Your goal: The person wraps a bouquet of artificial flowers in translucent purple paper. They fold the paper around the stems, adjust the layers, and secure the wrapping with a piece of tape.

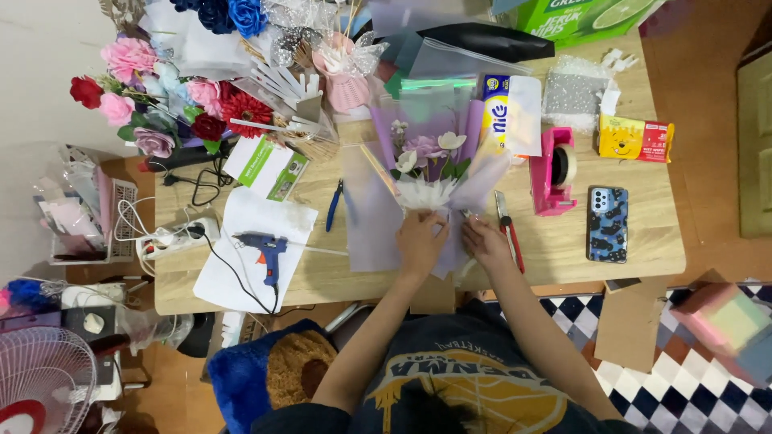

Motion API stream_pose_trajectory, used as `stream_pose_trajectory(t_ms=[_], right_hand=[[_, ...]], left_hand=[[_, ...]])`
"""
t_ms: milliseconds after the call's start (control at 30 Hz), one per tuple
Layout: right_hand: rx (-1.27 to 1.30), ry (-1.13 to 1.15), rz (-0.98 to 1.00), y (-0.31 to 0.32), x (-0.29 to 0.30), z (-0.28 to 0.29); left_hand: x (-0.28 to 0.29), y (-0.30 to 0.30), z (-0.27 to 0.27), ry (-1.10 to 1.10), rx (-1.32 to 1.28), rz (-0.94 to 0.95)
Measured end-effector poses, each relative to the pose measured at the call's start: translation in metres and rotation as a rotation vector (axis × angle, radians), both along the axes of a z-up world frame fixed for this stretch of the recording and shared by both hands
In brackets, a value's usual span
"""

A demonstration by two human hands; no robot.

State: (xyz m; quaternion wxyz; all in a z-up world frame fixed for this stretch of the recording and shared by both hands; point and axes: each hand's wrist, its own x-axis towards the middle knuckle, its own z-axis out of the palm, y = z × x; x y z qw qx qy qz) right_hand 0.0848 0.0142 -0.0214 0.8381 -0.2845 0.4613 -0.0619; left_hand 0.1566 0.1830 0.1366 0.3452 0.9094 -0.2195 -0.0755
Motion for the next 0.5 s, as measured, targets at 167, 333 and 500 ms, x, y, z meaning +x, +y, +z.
stream_pose_trajectory(t_ms=[167, 333, 500], right_hand=[[0.016, -0.079, 0.052, 0.004, 0.019, -0.024], [0.022, -0.113, 0.059, 0.002, 0.022, -0.058], [-0.032, -0.102, 0.051, 0.003, 0.026, -0.067]], left_hand=[[0.013, -0.006, -0.031, 0.124, -0.066, 0.133], [0.016, -0.016, -0.035, 0.315, -0.307, 0.234], [0.026, -0.007, -0.054, 0.369, -0.361, 0.211]])
